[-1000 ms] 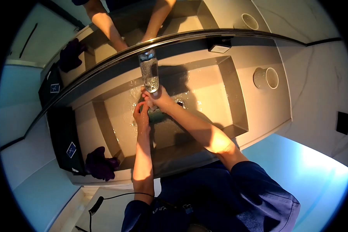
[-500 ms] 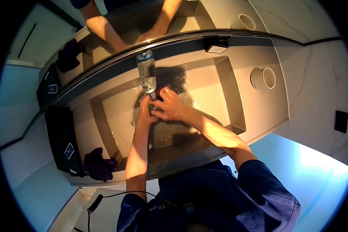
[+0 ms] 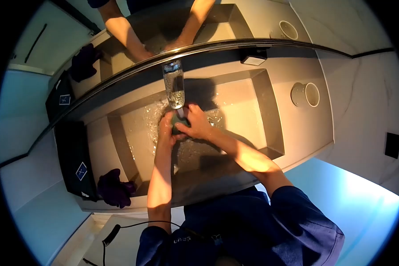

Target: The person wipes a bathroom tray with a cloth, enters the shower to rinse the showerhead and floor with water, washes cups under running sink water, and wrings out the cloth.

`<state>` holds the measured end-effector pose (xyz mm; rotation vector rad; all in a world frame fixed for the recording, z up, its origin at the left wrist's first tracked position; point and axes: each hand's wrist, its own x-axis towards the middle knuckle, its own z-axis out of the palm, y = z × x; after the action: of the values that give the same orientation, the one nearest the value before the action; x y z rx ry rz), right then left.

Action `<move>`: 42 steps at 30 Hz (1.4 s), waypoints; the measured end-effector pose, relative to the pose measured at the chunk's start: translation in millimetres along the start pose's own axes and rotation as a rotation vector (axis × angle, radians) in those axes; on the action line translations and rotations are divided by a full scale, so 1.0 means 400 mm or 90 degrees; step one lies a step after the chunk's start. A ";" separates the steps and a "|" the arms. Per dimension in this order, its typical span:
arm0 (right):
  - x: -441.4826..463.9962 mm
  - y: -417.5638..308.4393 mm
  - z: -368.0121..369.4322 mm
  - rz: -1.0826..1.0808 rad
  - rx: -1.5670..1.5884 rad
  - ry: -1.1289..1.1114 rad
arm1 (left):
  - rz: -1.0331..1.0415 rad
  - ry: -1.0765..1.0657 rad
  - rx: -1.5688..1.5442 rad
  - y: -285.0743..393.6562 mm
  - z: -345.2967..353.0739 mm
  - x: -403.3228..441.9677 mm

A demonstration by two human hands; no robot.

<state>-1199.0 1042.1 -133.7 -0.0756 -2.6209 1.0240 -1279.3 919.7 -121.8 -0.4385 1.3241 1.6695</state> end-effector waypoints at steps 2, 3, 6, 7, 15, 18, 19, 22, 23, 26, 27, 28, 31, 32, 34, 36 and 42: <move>0.010 -0.002 0.004 0.406 0.374 -0.042 | 0.033 0.099 0.048 -0.011 0.036 -0.041; 0.030 0.000 -0.002 0.805 0.742 -0.078 | 0.359 0.141 0.355 -0.022 0.035 -0.038; 0.025 0.022 -0.041 0.750 0.866 -0.136 | 0.672 0.149 0.590 -0.043 0.032 -0.020; 0.020 0.024 -0.041 0.655 0.866 -0.168 | 0.653 0.124 0.515 -0.051 0.027 -0.014; 0.043 0.031 -0.026 0.635 0.784 -0.196 | 0.580 0.112 0.451 -0.020 0.062 -0.046; 0.027 0.022 -0.032 0.706 0.788 -0.167 | 0.622 0.118 0.519 -0.053 0.038 -0.031; 0.027 0.020 -0.021 0.647 0.687 -0.161 | 0.589 0.144 0.442 -0.073 0.021 -0.015; 0.012 0.006 -0.002 0.242 0.222 -0.083 | 0.144 0.113 -0.029 -0.051 0.053 -0.059; 0.021 -0.001 -0.003 0.213 0.047 -0.115 | 0.062 0.161 -0.108 -0.041 0.062 -0.054; 0.002 -0.041 0.022 0.273 0.382 0.003 | 0.376 0.156 -0.077 -0.084 0.022 0.016; 0.002 -0.048 0.028 0.302 0.612 -0.001 | 0.457 0.236 0.012 -0.071 0.009 0.024; -0.010 -0.056 0.026 0.315 0.710 -0.058 | 0.456 0.237 0.013 -0.060 -0.014 0.020; 0.006 -0.057 -0.035 0.046 -0.014 -0.226 | -0.011 -0.144 -0.332 -0.010 -0.075 -0.006; -0.006 0.008 0.020 -0.064 0.030 -0.146 | -0.035 -0.102 -0.340 -0.012 -0.063 -0.019; 0.018 -0.039 0.024 0.194 0.258 -0.108 | 0.149 0.019 -0.215 -0.014 -0.002 -0.029; 0.050 -0.058 0.048 0.653 0.611 -0.006 | 0.628 0.247 0.309 -0.051 0.013 -0.021; -0.003 0.002 0.035 -0.135 -0.112 -0.071 | 0.277 -0.080 -0.054 -0.051 -0.073 0.028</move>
<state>-1202.4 1033.6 -144.3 0.2199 -2.7416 0.7463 -1275.6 898.2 -151.9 -0.0903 1.3220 2.0795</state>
